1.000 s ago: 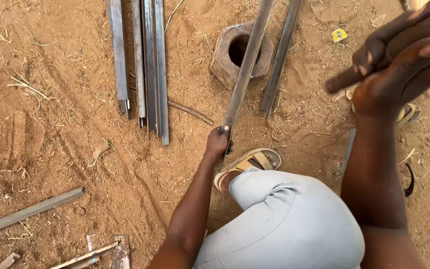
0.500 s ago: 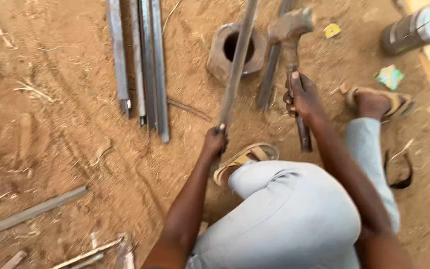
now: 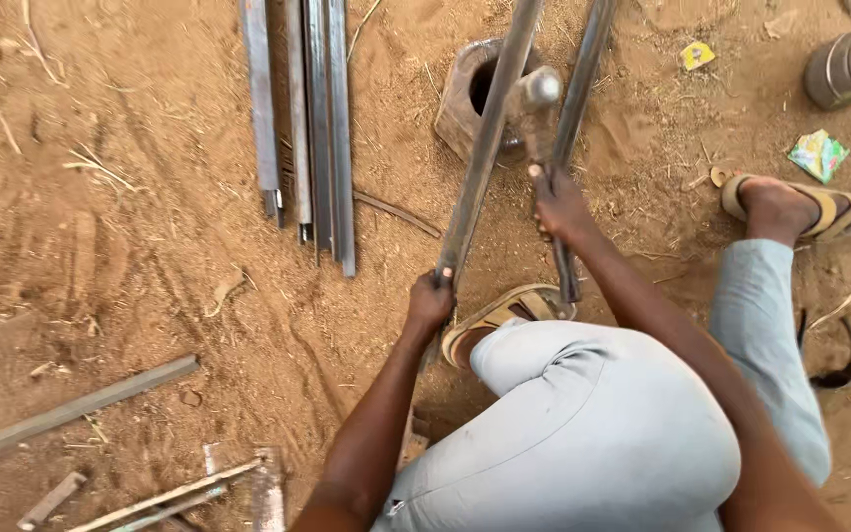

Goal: The person repeatedly strikes a metal rod with a hammer on a concrete anvil, adjusting the rod's position between strikes. The person then picks up a second metal rod and aligns it with the first, holding both together.

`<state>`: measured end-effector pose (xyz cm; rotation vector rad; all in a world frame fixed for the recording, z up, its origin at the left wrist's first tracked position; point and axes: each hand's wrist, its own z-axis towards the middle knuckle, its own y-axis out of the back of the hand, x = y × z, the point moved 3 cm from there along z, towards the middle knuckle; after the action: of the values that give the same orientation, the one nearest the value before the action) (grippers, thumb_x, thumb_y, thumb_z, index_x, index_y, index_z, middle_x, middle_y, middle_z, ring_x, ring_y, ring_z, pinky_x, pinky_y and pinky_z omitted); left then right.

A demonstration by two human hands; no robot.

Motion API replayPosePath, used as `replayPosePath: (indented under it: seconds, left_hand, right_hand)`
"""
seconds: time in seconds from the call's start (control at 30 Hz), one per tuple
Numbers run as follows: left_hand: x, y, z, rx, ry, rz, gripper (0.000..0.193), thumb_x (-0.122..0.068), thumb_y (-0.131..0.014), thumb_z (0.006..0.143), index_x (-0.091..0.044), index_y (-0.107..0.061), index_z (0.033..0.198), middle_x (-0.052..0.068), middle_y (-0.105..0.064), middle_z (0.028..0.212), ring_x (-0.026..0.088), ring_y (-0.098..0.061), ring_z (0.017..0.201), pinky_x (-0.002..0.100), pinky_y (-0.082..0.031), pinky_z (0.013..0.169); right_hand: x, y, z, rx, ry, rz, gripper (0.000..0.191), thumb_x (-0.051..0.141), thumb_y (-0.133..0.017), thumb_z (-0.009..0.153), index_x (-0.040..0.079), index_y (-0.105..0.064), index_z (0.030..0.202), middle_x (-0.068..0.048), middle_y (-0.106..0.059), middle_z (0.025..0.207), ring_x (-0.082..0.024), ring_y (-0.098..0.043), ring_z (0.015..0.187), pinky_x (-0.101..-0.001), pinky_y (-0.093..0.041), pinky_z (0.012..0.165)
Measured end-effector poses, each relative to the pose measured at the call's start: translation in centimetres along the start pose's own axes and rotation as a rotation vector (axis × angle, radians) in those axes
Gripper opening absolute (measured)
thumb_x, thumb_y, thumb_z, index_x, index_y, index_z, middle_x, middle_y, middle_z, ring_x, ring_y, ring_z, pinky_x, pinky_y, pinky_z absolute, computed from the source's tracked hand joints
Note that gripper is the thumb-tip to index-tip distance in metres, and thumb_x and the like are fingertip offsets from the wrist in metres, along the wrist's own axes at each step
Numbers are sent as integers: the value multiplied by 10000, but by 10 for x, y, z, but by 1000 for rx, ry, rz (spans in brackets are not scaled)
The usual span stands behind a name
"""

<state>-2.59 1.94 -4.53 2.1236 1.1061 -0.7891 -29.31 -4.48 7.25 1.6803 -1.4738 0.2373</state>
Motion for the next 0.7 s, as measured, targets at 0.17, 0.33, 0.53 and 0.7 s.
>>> replayPosePath:
  seconds: [0.17, 0.33, 0.53, 0.7]
  left_hand:
    - [11, 10, -12, 121, 44, -326, 450, -447, -524, 1043, -44, -586, 852, 63, -572, 629, 163, -511, 480, 348, -411, 423]
    - [32, 16, -23, 162, 246, -257, 442, -455, -508, 1047, -47, -570, 890, 65, -590, 643, 165, -522, 478, 350, -430, 424]
    - [39, 23, -26, 175, 244, -159, 466, -437, -478, 1056, -7, -598, 925, 104, -615, 672, 182, -540, 482, 361, -462, 433]
    - [31, 18, -8, 102, 127, 78, 417, -474, -496, 1006, -80, -630, 1006, 116, -654, 675, 162, -590, 510, 346, -468, 456]
  right_hand:
    - [-3, 36, -45, -7, 37, 190, 368, 473, -478, 1027, 165, -556, 1213, 24, -545, 680, -93, -494, 492, -269, -426, 400]
    - [64, 81, -52, -211, 751, 253, 472, 543, -410, 1158, 81, -508, 1159, 13, -521, 727, -82, -510, 514, -259, -401, 403]
    - [72, 33, 11, -501, 957, 231, 733, 653, -344, 1093, -9, -524, 1351, 36, -477, 724, -78, -475, 532, -251, -411, 383]
    - [28, 25, 11, -57, 42, 9, 610, 547, -395, 1114, 19, -599, 1340, 16, -550, 670, -90, -556, 569, -305, -454, 502]
